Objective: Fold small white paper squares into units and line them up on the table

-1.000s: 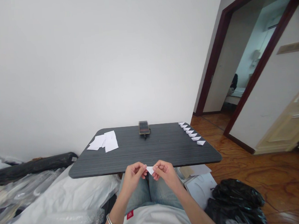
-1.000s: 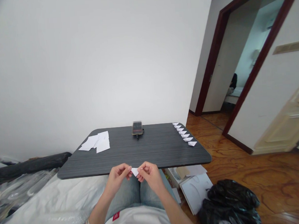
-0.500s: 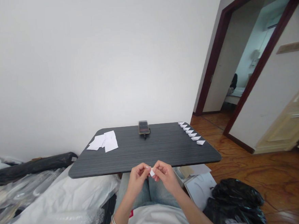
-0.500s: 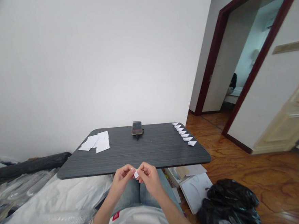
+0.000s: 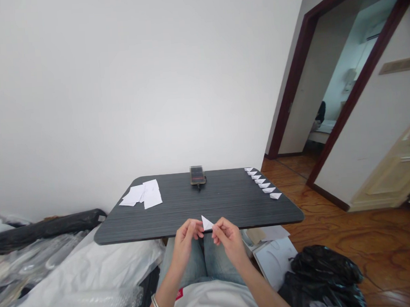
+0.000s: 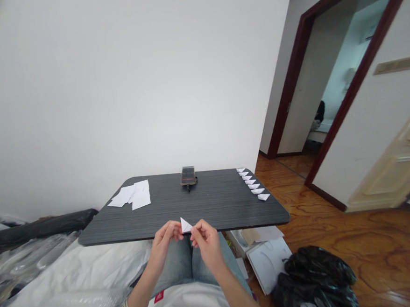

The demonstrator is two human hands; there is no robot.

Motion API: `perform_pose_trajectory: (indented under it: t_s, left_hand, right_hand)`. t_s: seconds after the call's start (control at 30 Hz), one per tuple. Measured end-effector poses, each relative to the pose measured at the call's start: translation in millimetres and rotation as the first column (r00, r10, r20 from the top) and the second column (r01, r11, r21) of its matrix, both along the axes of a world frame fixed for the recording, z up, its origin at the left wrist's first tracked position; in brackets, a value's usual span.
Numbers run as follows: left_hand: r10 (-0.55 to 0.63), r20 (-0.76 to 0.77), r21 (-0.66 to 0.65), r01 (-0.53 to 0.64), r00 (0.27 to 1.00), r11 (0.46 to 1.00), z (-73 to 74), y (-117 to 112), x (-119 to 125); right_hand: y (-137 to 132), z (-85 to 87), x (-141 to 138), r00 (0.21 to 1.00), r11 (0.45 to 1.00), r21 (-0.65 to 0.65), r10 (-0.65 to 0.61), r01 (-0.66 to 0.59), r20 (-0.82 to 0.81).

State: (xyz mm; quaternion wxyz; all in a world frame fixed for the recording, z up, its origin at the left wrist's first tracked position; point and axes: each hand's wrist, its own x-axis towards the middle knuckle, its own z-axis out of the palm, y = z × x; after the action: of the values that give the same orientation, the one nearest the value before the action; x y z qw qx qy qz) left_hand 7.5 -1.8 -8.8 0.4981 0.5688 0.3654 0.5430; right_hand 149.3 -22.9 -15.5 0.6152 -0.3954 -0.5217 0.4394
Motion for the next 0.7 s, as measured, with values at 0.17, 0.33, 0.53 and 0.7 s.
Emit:
perform_pose_trajectory:
  t_s: [0.17, 0.33, 0.53, 0.7]
  left_hand:
    - [-0.06, 0.069, -0.041, 0.063, 0.996, 0.997, 2.3, -3.5, 2.6]
    - [0.04, 0.049, 0.006, -0.041, 0.998, 0.999, 8.7, -8.0, 4.3]
    - [0.043, 0.038, 0.009, -0.044, 0.998, 0.999, 12.3, -8.2, 5.2]
    - [0.037, 0.049, 0.029, -0.038, 0.998, 0.999, 11.0, -8.3, 5.4]
  right_hand:
    - [2.6, -1.3, -0.1, 0.997, 1.0, 0.002, -0.012, 0.012, -0.074]
    - [1.2, -0.2, -1.2, 0.997, 0.997, -0.023, 0.08, -0.08, -0.022]
    - [-0.3, 0.7, -1.6, 0.985, 0.988, -0.069, 0.148, -0.142, 0.089]
    - [0.7, -0.3, -1.4, 0.987, 0.99, -0.049, 0.136, -0.132, 0.087]
